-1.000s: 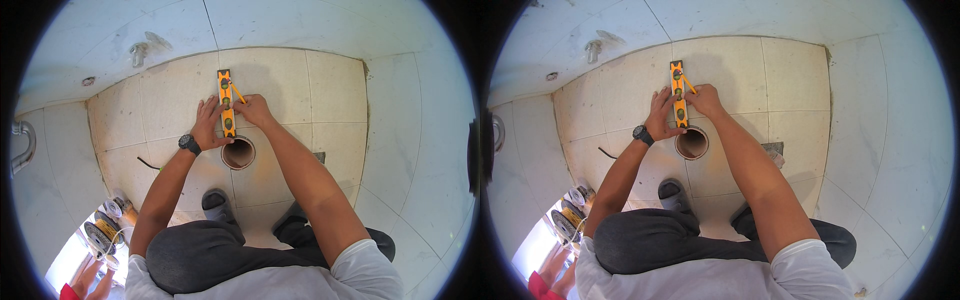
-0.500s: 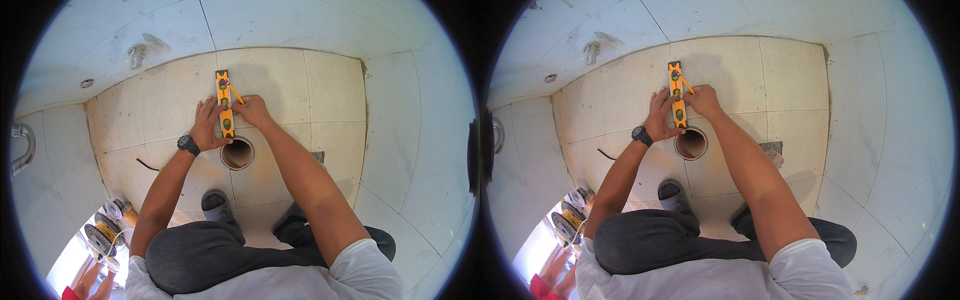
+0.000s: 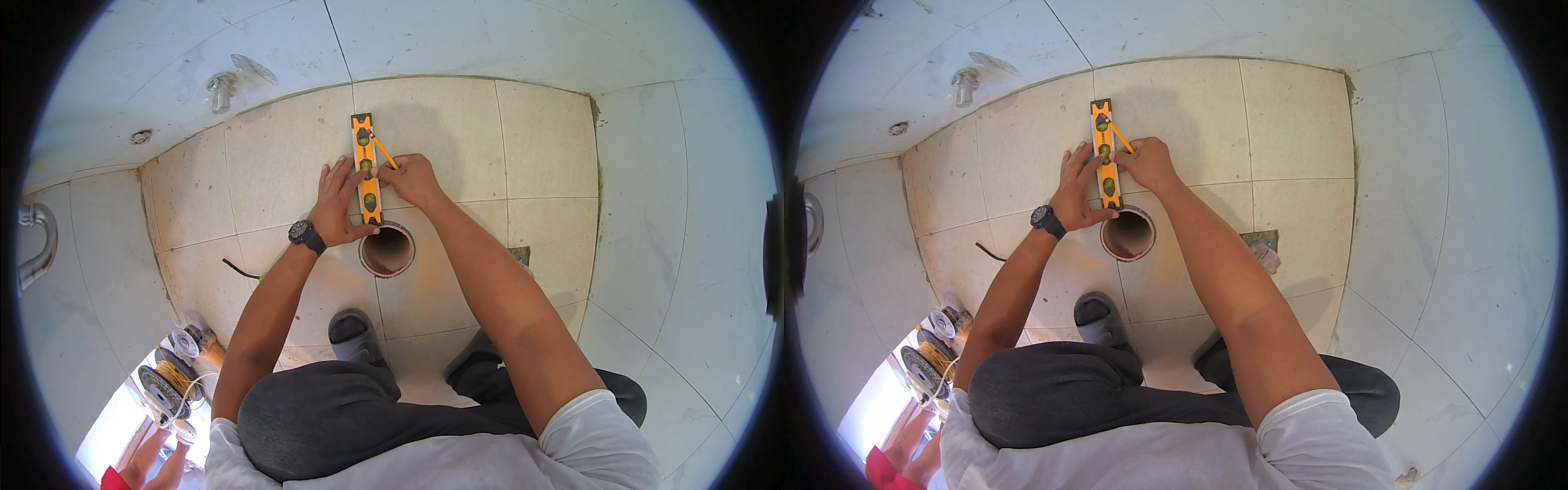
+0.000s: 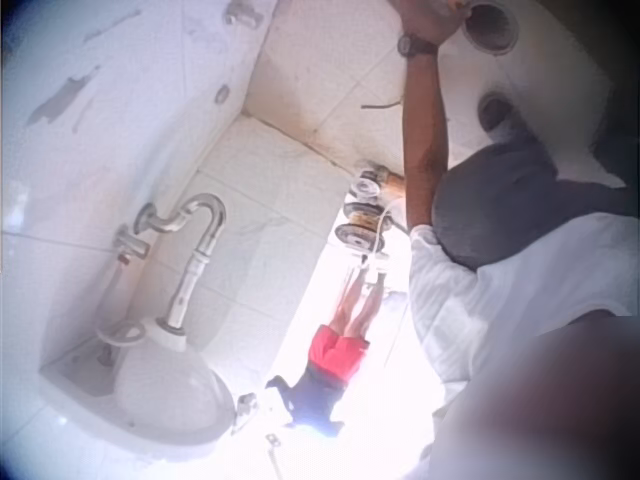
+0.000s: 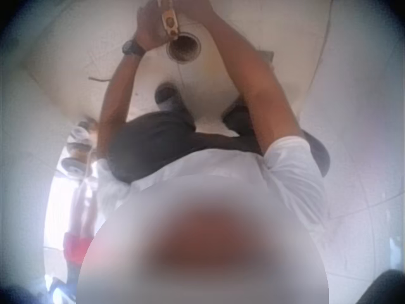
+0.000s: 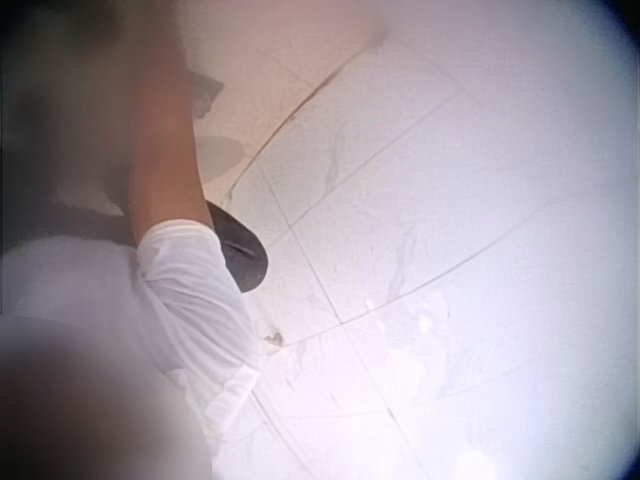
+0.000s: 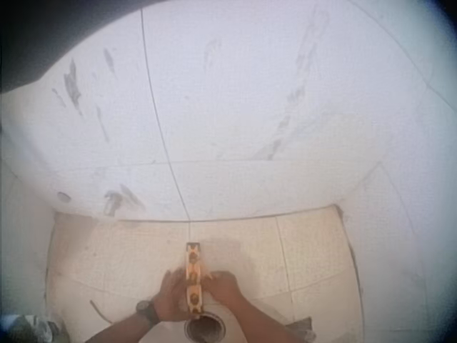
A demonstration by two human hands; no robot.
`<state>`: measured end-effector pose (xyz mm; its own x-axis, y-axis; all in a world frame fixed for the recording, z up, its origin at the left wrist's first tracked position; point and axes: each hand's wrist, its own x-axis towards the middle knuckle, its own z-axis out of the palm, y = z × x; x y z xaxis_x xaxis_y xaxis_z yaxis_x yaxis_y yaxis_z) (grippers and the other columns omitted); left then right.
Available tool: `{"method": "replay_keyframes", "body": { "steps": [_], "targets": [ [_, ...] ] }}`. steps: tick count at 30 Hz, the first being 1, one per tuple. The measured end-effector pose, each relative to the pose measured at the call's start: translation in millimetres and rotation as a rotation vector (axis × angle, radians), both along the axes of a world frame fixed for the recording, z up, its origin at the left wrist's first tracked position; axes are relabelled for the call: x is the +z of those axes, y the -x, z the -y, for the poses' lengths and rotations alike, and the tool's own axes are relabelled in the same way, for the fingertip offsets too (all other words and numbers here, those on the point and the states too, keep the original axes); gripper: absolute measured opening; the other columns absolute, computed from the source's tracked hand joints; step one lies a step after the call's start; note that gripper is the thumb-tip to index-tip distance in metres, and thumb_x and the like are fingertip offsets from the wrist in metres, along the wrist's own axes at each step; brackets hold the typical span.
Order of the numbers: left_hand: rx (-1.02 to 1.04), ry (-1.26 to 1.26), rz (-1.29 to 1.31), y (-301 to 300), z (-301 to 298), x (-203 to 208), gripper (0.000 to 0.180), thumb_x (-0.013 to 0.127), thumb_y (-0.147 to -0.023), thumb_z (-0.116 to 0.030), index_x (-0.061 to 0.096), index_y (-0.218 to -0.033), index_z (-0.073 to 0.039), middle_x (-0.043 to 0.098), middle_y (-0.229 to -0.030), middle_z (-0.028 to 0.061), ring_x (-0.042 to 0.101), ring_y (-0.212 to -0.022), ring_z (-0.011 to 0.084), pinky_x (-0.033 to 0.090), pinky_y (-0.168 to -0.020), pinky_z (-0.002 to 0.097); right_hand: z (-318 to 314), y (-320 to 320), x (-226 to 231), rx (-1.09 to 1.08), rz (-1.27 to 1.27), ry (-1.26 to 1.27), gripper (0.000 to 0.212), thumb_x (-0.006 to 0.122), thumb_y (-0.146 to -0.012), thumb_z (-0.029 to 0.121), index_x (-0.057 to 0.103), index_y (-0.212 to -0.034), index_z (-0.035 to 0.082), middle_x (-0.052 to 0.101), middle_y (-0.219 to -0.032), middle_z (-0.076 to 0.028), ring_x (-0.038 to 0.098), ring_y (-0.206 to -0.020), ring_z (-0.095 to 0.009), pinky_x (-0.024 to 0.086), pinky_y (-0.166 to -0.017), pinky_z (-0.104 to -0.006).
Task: The person uses an angle grinder to cut a circular hole in a tiled floor, then wipes the area with a cloth. They measure and mark the floor around the hole using a tape measure, spirit level, and pencil to establish alignment lines.
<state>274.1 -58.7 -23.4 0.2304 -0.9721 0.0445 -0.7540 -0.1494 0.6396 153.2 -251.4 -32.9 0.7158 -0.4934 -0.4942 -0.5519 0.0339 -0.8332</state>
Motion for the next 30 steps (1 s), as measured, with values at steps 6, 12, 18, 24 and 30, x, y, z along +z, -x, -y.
{"method": "replay_keyframes", "body": {
  "steps": [6,12,18,24,30],
  "targets": [
    [0.011,-0.014,-0.021,0,1,2,0.116,0.095,-0.063,-0.044,0.038,-0.157,-0.009,0.026,-0.163,0.0292,0.020,-0.153,0.0502,0.012,-0.121,0.0690,0,-1,5,0.005,-0.007,0.015,0.030,0.079,-0.085,0.031,0.078,-0.082,0.001,0.073,-0.069,-0.007,0.067,-0.060,-0.015,0.052,-0.061,-0.0316],
    [-0.007,-0.103,0.153,6,6,20,0.108,0.087,-0.069,-0.051,0.042,-0.153,-0.001,0.022,-0.167,0.0241,0.016,-0.156,0.0446,0.012,-0.125,0.0616,0,-2,10,0.021,-0.020,0.052,0.028,0.078,-0.085,0.030,0.078,-0.081,0.002,0.072,-0.068,-0.009,0.066,-0.059,-0.016,0.052,-0.061,-0.0323],
    [-0.068,-0.233,0.278,6,12,37,0.102,0.080,-0.073,-0.056,0.045,-0.151,0.001,0.028,-0.167,0.0170,0.020,-0.157,0.0355,0.013,-0.126,0.0586,-3,1,9,0.030,0.004,0.091,0.029,0.076,-0.087,0.029,0.076,-0.079,0.001,0.071,-0.068,-0.011,0.068,-0.062,-0.021,0.052,-0.062,-0.0359],
    [-0.068,-0.270,0.278,5,17,45,0.099,0.080,-0.074,-0.056,0.047,-0.147,0.001,0.034,-0.163,0.0172,0.025,-0.155,0.0349,0.013,-0.126,0.0584,7,-15,21,-0.340,0.375,0.535,0.034,0.067,-0.098,0.030,0.073,-0.088,-0.002,0.070,-0.072,-0.014,0.066,-0.063,-0.024,0.052,-0.066,-0.0367],
    [-0.075,-0.370,0.347,9,27,56,0.096,0.078,-0.076,-0.056,0.048,-0.147,0.002,0.035,-0.162,0.0180,0.026,-0.154,0.0351,0.011,-0.127,0.0575,30,-23,44,-0.227,0.227,0.523,0.031,0.065,-0.101,0.029,0.074,-0.099,-0.001,0.073,-0.090,-0.016,0.070,-0.077,-0.023,0.055,-0.076,-0.0355]
  ]
}}
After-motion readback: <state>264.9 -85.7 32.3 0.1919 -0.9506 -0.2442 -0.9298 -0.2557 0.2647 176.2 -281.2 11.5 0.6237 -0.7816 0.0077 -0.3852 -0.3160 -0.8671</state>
